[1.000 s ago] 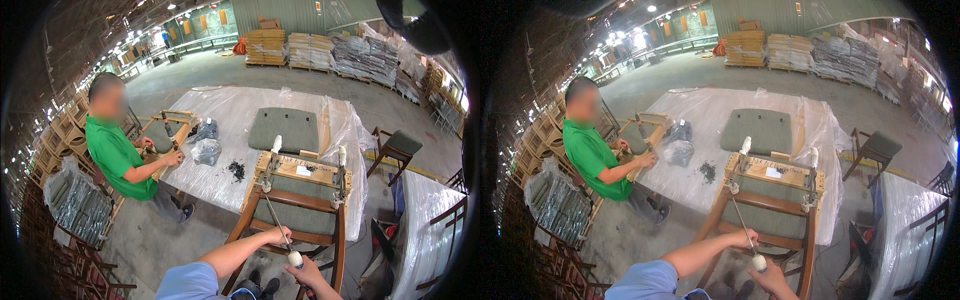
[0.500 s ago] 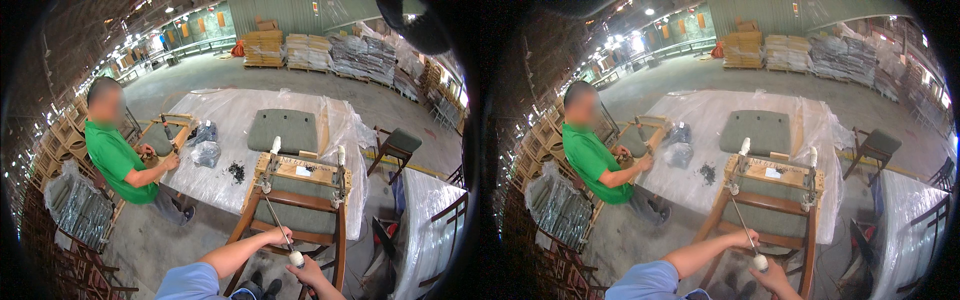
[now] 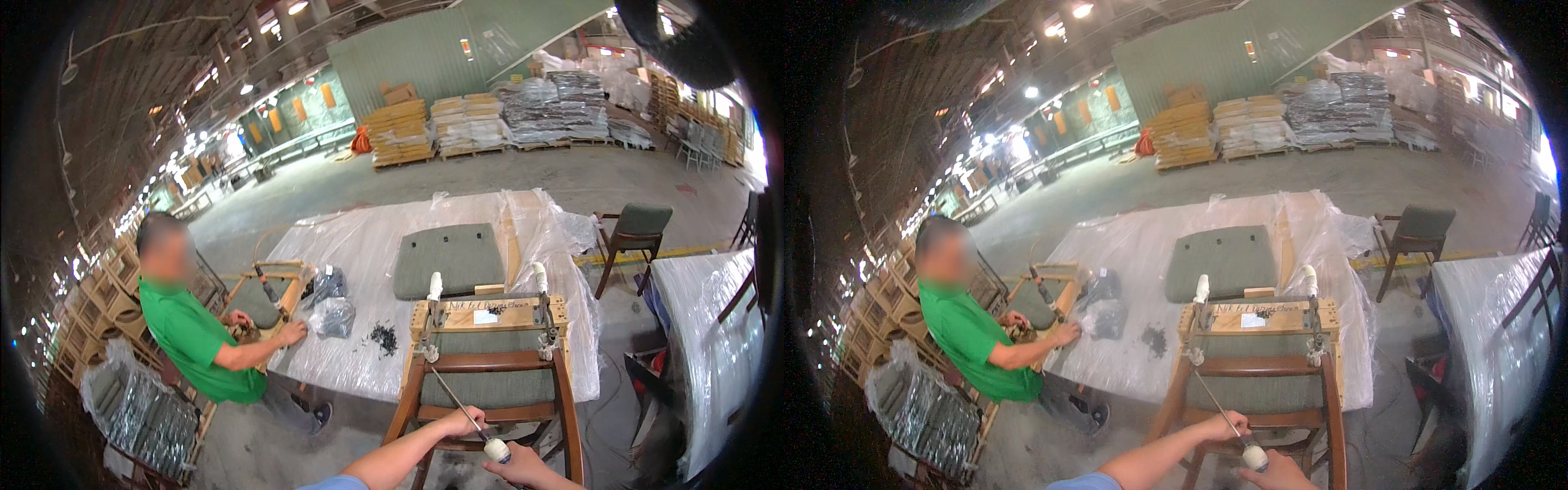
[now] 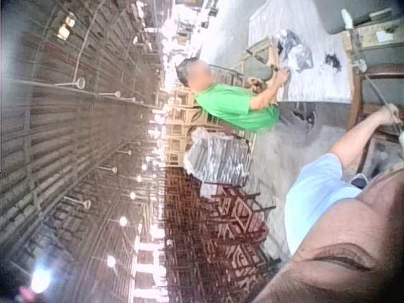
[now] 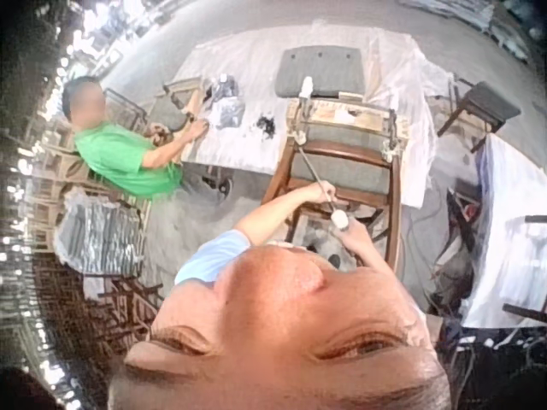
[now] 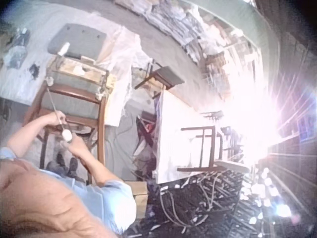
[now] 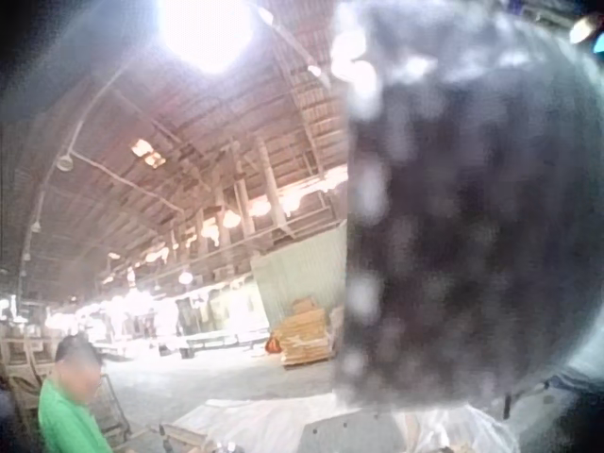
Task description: The person assembles wooden chairs by attaching upholstered seat cushions to chair frames. They position the frames on a jig, place the cushions, and use a pneumatic screwdriver to secure the cushions with screws. The person repeats this process for multiple chairs.
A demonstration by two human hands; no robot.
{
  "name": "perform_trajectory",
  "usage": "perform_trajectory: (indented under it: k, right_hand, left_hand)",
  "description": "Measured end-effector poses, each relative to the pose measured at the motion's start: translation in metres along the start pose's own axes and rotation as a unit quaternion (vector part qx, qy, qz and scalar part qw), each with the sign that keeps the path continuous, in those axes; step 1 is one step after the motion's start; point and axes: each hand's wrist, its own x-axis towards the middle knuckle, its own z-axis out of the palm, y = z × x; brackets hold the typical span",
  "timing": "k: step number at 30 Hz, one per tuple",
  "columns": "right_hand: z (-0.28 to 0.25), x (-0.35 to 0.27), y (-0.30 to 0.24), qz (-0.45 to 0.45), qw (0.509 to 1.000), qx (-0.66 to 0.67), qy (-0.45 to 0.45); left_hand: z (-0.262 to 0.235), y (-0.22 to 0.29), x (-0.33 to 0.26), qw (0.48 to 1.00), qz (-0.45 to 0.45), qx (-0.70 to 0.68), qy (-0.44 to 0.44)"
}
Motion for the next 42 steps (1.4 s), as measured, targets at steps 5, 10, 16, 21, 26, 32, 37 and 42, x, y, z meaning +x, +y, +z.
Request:
perform_trajectory:
  k: [5,10,16,21,26,32,37,42]
  right_hand:
    - [-0.021,-0.003,-0.023,0.087,0.993,0.013,-0.083]
    - [-0.024,-0.01,-0.033,0.092,0.993,0.011,-0.073]
    - [-0.018,-0.006,-0.018,0.068,0.991,0.11,-0.028]
    - [-0.02,-0.005,-0.013,0.052,0.988,0.141,0.027]
    - [-0.021,-0.006,-0.019,0.07,0.995,0.061,0.024]
    - [-0.003,-0.045,-0.046,-0.001,0.998,-0.007,0.069]
    - [0.052,-0.132,-0.032,0.072,0.974,0.215,0.02]
    - [0.102,-0.193,0.077,0.219,0.937,0.27,0.034]
  left_hand:
    - [0.003,-0.006,0.001,1.0,0.015,-0.023,0.013]
    - [0.0,-0.001,-0.001,0.998,-0.033,-0.053,0.009]
    - [0.01,-0.011,0.0,0.997,0.031,-0.028,0.058]
    - [0.004,0.004,-0.005,0.999,0.018,-0.037,0.033]
    - [-0.004,0.03,-0.007,0.997,-0.004,-0.075,0.033]
    - [-0.012,0.006,0.008,0.997,-0.01,-0.067,0.039]
    - [-0.015,0.002,0.008,0.962,-0.019,-0.256,0.096]
    - [-0.029,0.02,0.003,0.874,-0.063,-0.473,0.09]
